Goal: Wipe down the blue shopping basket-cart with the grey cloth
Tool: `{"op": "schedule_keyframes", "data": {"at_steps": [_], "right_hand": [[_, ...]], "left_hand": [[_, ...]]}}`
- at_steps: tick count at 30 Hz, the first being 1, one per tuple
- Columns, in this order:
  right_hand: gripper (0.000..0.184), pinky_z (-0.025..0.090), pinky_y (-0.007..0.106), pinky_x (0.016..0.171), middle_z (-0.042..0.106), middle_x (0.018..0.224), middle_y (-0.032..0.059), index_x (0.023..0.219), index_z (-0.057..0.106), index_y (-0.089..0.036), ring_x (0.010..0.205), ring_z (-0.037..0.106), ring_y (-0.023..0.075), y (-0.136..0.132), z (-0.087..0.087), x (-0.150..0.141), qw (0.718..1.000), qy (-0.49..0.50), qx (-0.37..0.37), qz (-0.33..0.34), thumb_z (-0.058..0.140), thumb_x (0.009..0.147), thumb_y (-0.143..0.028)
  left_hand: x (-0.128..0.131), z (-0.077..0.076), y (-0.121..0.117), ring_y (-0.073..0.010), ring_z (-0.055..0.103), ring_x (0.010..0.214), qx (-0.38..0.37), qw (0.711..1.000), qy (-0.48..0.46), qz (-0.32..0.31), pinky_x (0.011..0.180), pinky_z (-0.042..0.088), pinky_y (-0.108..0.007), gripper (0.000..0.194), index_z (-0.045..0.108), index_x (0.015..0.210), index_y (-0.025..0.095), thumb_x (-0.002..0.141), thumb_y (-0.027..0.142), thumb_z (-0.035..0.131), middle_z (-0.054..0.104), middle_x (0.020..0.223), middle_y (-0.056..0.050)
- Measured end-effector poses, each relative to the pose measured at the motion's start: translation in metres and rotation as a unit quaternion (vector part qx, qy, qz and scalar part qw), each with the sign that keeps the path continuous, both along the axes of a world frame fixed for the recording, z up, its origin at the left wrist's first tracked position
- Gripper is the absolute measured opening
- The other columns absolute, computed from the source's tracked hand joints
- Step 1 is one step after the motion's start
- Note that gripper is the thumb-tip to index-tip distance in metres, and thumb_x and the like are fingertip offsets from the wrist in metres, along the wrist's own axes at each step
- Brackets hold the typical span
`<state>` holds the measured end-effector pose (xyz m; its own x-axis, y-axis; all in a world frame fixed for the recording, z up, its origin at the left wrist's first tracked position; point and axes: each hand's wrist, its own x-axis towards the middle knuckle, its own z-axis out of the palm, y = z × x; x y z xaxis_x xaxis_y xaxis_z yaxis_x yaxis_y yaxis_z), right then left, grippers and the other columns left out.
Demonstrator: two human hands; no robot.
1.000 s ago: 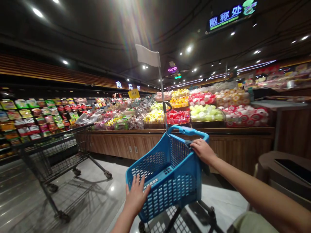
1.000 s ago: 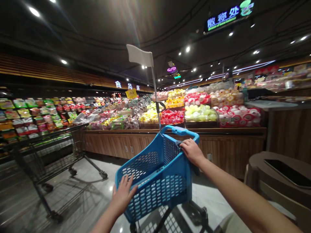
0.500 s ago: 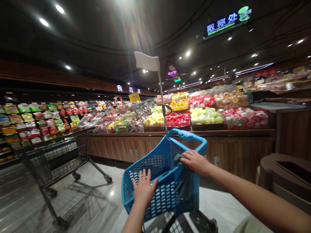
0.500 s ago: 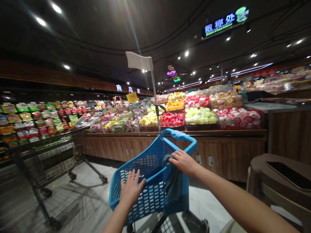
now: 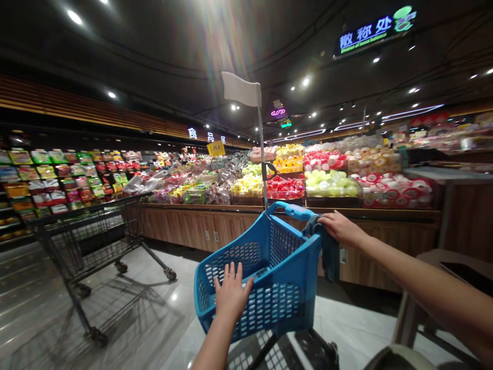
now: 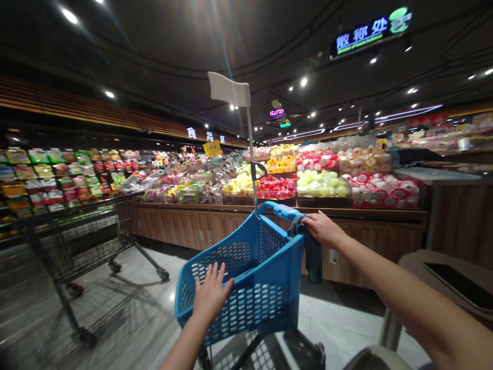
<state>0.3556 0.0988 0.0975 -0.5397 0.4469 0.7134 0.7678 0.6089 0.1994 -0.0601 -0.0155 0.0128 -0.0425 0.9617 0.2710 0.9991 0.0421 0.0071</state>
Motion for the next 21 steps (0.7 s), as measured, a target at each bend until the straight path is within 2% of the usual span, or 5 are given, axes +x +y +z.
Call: {"op": "schedule_keyframes", "data": {"at_steps": [3, 8, 12, 15, 21], "right_hand": [[0.025, 0.041, 0.053, 0.1, 0.065, 0.115, 0.0095, 0.11, 0.066, -0.023, 0.11, 0.056, 0.0272, -0.01, -0.01, -0.017, 1.0, 0.005, -0.003, -0.008, 0.05, 0.092, -0.031], [0.024, 0.04, 0.053, 0.101, 0.064, 0.117, 0.009, 0.107, 0.067, -0.023, 0.115, 0.052, 0.0274, -0.037, -0.031, -0.066, 1.0, 0.017, -0.008, 0.019, 0.048, 0.092, -0.023], [0.026, 0.033, 0.059, 0.106, 0.061, 0.126, 0.0088, 0.114, 0.065, -0.025, 0.123, 0.048, 0.0301, -0.054, -0.043, -0.091, 0.999, -0.008, -0.015, 0.03, 0.052, 0.091, -0.027], [0.035, 0.035, 0.058, 0.106, 0.058, 0.132, 0.0095, 0.125, 0.059, -0.026, 0.125, 0.048, 0.0307, -0.052, -0.042, -0.086, 0.998, -0.049, -0.019, 0.031, 0.055, 0.091, -0.033], [0.047, 0.042, 0.05, 0.105, 0.05, 0.141, 0.0117, 0.135, 0.052, -0.024, 0.134, 0.041, 0.0301, -0.021, -0.022, -0.038, 0.986, -0.141, -0.035, 0.081, 0.057, 0.088, -0.024]], "left_hand": [[0.004, -0.003, 0.001, -0.0321, 0.02, 0.146, 0.009, 1.0, 0.003, -0.003, 0.113, 0.016, -0.063, 0.068, 0.032, 0.15, 0.019, 0.095, 0.058, 0.02, 0.026, 0.157, -0.013], [0.005, -0.004, 0.001, -0.0322, 0.022, 0.145, 0.011, 1.0, 0.002, 0.002, 0.113, 0.015, -0.063, 0.068, 0.033, 0.149, 0.019, 0.095, 0.059, 0.02, 0.027, 0.156, -0.013], [0.001, -0.002, -0.001, -0.0322, 0.022, 0.145, 0.01, 1.0, 0.0, 0.0, 0.113, 0.017, -0.063, 0.068, 0.034, 0.149, 0.019, 0.095, 0.058, 0.02, 0.03, 0.155, -0.012], [-0.003, 0.0, -0.003, -0.0326, 0.021, 0.145, 0.004, 1.0, -0.002, -0.004, 0.112, 0.018, -0.063, 0.068, 0.033, 0.149, 0.019, 0.095, 0.058, 0.021, 0.03, 0.155, -0.012], [-0.002, 0.002, -0.007, -0.0318, 0.023, 0.145, 0.001, 1.0, 0.005, 0.005, 0.112, 0.022, -0.062, 0.065, 0.032, 0.149, 0.02, 0.095, 0.056, 0.023, 0.032, 0.155, -0.01]]}}
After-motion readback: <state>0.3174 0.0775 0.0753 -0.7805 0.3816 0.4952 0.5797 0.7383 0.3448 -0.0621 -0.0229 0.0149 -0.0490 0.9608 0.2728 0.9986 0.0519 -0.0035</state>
